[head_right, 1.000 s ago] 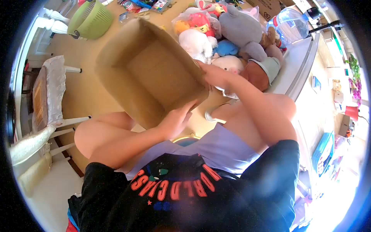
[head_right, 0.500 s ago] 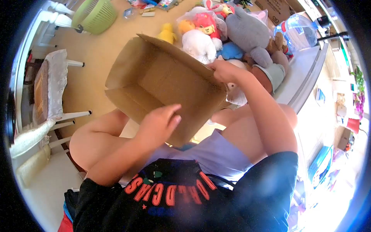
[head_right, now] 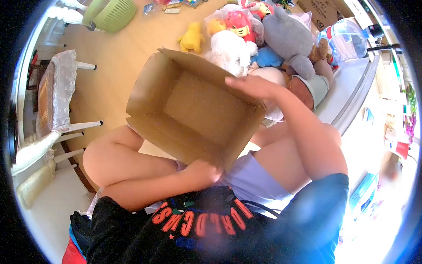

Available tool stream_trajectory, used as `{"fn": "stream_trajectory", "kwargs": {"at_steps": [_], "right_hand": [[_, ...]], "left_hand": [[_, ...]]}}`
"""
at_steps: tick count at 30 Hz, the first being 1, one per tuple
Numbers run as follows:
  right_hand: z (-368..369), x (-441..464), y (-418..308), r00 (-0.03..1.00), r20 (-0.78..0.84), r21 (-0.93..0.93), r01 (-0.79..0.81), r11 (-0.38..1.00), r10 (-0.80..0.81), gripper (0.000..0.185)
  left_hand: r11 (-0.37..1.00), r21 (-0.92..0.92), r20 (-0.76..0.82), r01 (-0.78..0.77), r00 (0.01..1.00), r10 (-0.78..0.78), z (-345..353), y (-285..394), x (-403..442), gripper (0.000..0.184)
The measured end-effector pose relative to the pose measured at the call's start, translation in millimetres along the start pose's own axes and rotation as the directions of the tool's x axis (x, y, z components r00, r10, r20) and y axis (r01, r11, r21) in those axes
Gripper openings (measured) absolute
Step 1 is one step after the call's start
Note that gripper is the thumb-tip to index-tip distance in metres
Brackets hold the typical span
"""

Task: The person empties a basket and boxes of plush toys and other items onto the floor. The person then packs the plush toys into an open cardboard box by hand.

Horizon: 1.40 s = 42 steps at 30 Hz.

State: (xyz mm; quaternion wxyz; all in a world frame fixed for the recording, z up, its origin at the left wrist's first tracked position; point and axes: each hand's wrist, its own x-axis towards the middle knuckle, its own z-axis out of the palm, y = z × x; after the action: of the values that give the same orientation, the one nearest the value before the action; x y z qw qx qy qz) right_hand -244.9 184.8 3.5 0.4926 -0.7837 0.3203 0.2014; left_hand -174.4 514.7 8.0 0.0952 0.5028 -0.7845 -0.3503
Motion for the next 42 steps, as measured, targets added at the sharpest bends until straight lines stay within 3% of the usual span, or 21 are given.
{"fn": "stream_trajectory", "kwargs": {"at_steps": [3,4,7,10,11,13,14,16,19,21,23,25,27,28,29,31,32,33,36,38,42], "right_hand": [[-29,18,5,0.995,0.014,0.336,-0.102,0.936,0.103,0.072],[-35,55,47,0.993,-0.094,0.32,-0.034,0.947,0.067,0.062],[-52,94,47,0.878,-0.407,-0.337,0.112,0.935,-0.252,0.055],[-31,127,24,0.73,-0.472,-0.682,0.054,0.73,-0.495,0.069],[-25,142,28,0.776,-0.452,-0.674,0.026,0.738,-0.44,0.084],[-19,180,48,0.877,-0.378,-0.562,0.037,0.826,-0.297,0.076],[-17,190,47,0.896,-0.336,-0.55,0.062,0.833,-0.289,0.067],[-13,188,38,0.909,-0.284,-0.522,0.121,0.844,-0.306,0.044],[-37,163,12,0.668,-0.394,-0.506,0.416,0.756,-0.631,0.035],[-62,108,-30,0.55,-0.6,-0.399,0.425,0.813,-0.582,0.037],[-85,59,-52,0.269,-0.791,-0.418,0.418,0.807,-0.549,0.037],[-103,-4,-82,0.08,-0.885,-0.405,0.352,0.844,-0.458,0.029],[-107,-54,-96,-0.069,-0.919,-0.386,0.365,0.847,-0.389,0.019],[-100,-81,-105,0.013,-0.966,-0.208,0.558,0.803,-0.259,0.01],[-94,-93,-104,0.146,-0.981,0.06,0.85,0.524,-0.125,0.007],[-75,-120,-111,0.206,-0.978,0.192,0.943,0.272,-0.022,0.006],[-67,-127,-111,0.251,-0.968,0.249,0.95,0.191,0.012,0.006],[-59,-128,-111,0.292,-0.956,0.293,0.947,0.133,0.026,0.006],[-42,-126,-109,0.415,-0.909,0.408,0.907,0.105,-0.046,0.006],[-32,-118,-104,0.524,-0.84,0.512,0.852,0.112,-0.143,0.006],[-14,-104,-91,0.699,-0.605,0.714,0.688,0.129,-0.381,0.007]], "left_hand": [[1.0,-0.001,0.109,0.019,0.994,-0.019,-13,8,10,0.014],[0.999,0.015,0.172,0.04,0.984,-0.042,-16,12,11,0.014],[0.999,-0.004,0.092,0.037,0.995,-0.036,-8,13,16,0.014],[0.989,-0.149,0.042,-0.012,0.999,0.019,-2,6,16,0.012],[0.994,-0.101,-0.022,-0.032,0.999,0.03,-1,1,15,0.012],[0.997,-0.009,-0.147,-0.073,0.987,0.071,6,-2,18,0.012],[0.999,-0.034,-0.004,0.001,1.0,-0.001,1,-3,24,0.018],[0.997,0.072,0.053,0.005,0.999,-0.009,-25,-5,23,0.022],[0.971,0.226,0.099,0.071,0.991,-0.095,-89,-6,25,0.032],[0.961,0.233,-0.271,0.151,0.959,-0.085,-132,-12,28,0.034],[0.948,0.093,-0.403,0.303,0.882,-0.243,-204,-2,27,0.041],[0.956,-0.208,-0.669,0.208,0.683,-0.294,-232,-16,21,0.043],[0.956,-0.281,-0.83,0.086,0.478,-0.287,-259,-30,17,0.044],[0.938,-0.345,-0.862,-0.038,0.407,-0.3,-269,-34,17,0.042],[0.902,-0.401,-0.88,-0.161,0.342,-0.33,-278,-40,17,0.041],[0.805,-0.503,-0.859,-0.316,0.29,-0.422,-287,-59,14,0.041],[0.802,-0.568,-0.811,-0.186,0.294,-0.506,-292,-55,12,0.044],[0.823,-0.536,-0.82,-0.19,0.349,-0.454,-293,-64,11,0.049],[0.576,-0.811,-0.494,-0.106,0.654,-0.574,-268,-64,26,0.05],[0.563,-0.825,-0.351,-0.056,0.831,-0.431,-251,-44,32,0.06],[0.603,-0.729,-0.501,-0.325,0.853,-0.147,-221,-1,43,0.09]]}}
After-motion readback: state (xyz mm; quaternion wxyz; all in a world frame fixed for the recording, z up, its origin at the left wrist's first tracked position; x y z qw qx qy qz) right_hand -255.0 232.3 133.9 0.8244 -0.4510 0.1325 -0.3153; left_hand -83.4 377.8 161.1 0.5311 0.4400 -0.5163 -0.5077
